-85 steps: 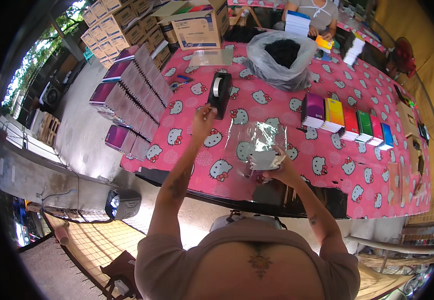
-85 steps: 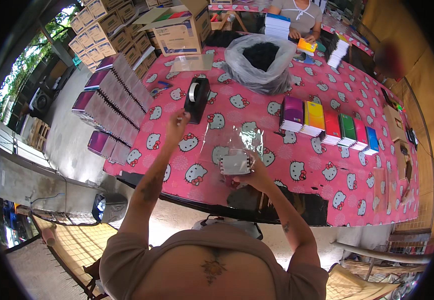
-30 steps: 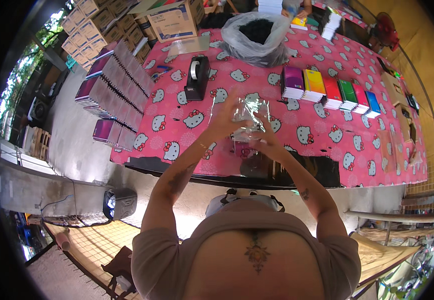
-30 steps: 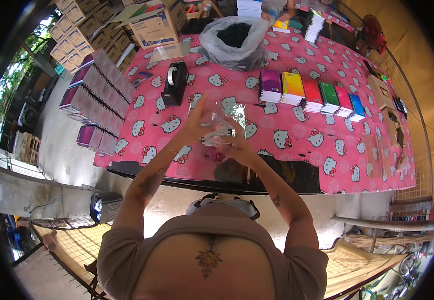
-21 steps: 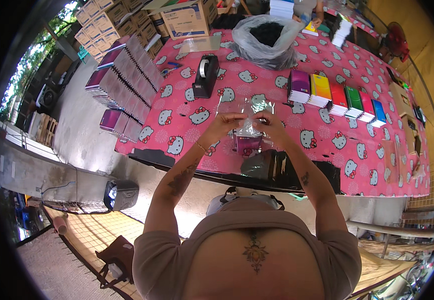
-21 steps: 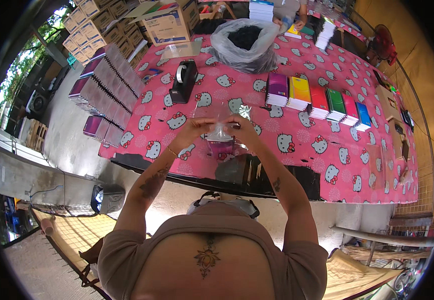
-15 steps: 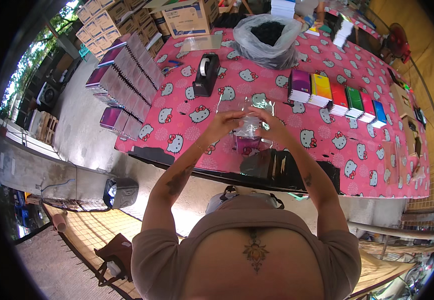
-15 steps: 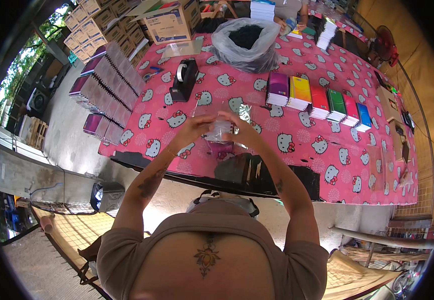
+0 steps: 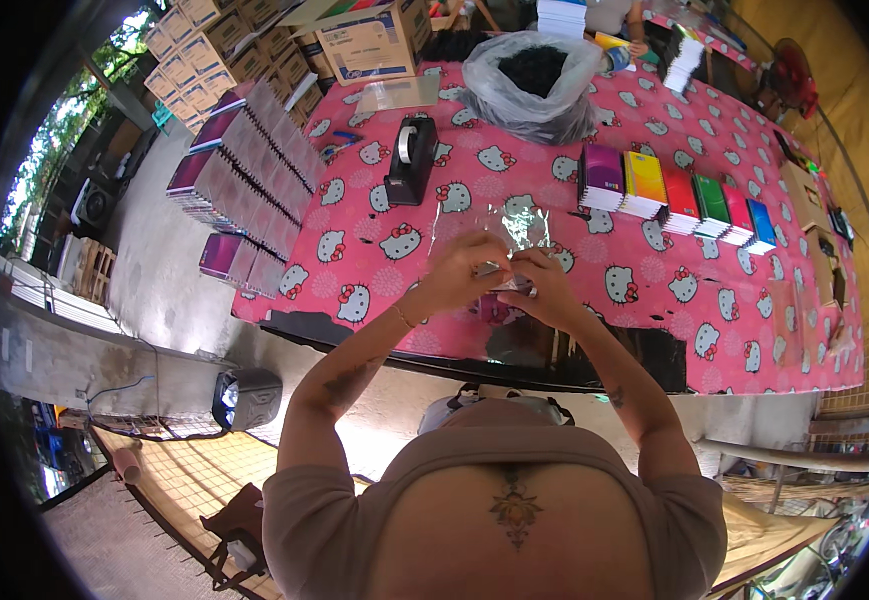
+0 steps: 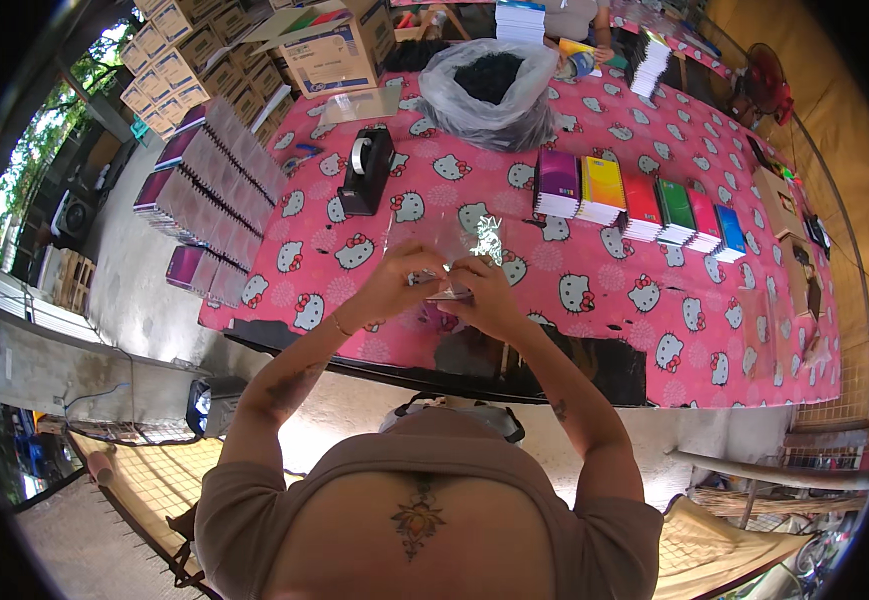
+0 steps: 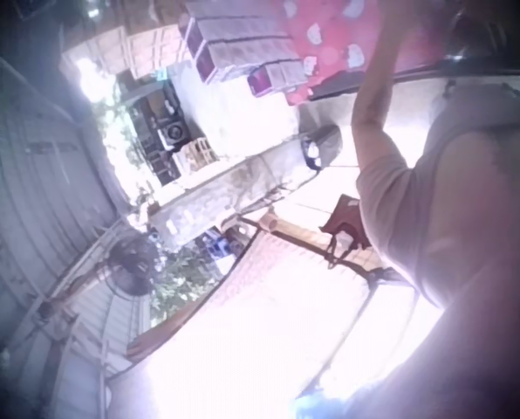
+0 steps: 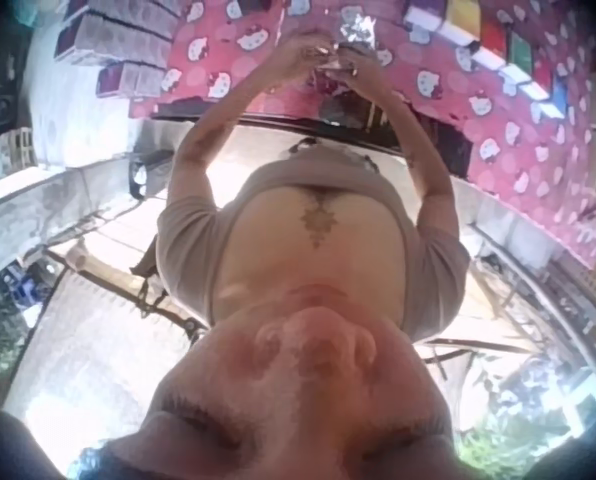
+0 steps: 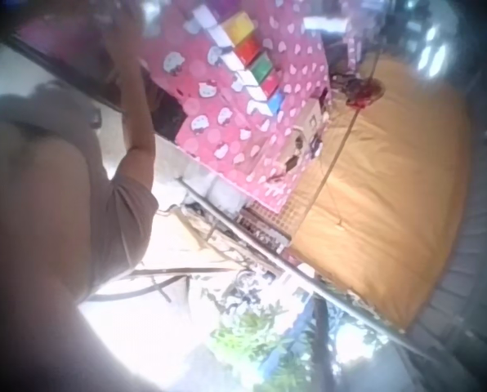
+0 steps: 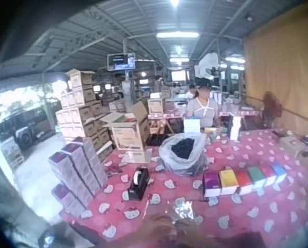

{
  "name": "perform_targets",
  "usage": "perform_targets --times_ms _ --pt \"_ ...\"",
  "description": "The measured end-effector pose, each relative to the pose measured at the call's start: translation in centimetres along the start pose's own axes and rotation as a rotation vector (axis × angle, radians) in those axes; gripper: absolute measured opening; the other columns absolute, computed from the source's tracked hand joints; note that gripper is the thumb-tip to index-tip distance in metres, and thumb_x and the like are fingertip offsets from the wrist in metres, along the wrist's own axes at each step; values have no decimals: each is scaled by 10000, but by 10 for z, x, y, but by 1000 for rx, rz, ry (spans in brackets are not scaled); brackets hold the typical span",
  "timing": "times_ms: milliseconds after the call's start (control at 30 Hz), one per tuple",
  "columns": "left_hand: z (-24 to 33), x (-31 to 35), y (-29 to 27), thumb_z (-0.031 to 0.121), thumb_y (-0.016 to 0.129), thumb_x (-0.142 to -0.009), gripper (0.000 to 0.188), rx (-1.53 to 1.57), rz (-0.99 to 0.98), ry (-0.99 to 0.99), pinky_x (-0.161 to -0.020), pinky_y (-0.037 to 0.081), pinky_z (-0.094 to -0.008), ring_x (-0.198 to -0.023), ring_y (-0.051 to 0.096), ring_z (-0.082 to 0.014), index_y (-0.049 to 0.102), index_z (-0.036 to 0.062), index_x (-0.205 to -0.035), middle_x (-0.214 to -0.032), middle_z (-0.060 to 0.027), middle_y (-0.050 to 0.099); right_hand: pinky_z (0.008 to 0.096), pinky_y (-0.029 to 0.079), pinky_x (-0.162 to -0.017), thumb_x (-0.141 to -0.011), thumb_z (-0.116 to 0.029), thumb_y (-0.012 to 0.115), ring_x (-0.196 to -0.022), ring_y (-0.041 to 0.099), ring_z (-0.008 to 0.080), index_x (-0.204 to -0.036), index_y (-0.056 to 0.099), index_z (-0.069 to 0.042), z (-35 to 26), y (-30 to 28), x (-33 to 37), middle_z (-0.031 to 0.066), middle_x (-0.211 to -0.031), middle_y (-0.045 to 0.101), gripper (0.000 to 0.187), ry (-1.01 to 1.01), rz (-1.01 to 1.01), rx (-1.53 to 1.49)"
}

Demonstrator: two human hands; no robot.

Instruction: The person takes colorful notepads from organized stacks on a table, places them inside a clear plastic sleeve, and seals the package with tape.

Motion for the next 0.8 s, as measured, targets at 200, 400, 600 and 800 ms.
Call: perform_targets --times_ms 200,400,600,800 --pt "-3 10 -10 102 772 -797 321 27 65 -62 -830 492 -376 -978 623 -283 676 82 -1103 -1072 -98 650 410 469 -825 -784 -177 788 -983 595 282 -1021 679 -83 -6 4 -3 76 -1049 641 277 6 -86 103" --pt "-32 11 4 119 768 -772 244 -26 -98 -138 -721 517 -399 -842 659 -293 691 63 -997 -830 -76 687 402 478 -789 -801 -153 768 -919 611 271 -979 659 -78 -3 4 -12 66 -925 640 221 66 -120 48" --pt "-44 1 22 195 768 -768 247 -235 -155 -379 -690 524 -398 -800 666 -307 672 45 -940 -815 -96 686 379 505 -800 -776 -92 779 -918 609 290 -1167 559 -64 8 3 -11 110 -980 616 449 327 -51 42" --pt "-96 7 27 189 807 -771 422 32 -150 -425 -726 530 -338 -855 672 -225 607 27 -1105 -998 -116 670 314 513 -786 -791 -58 777 -964 586 204 -1204 527 -42 61 18 7 104 -1113 549 483 500 101 -463"
Point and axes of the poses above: each hand's wrist, its own x-axis away from the middle knuckle, its own y-axis out of the palm, z = x × y, the point moved 7 cm from there along -x, towards the middle knuckle
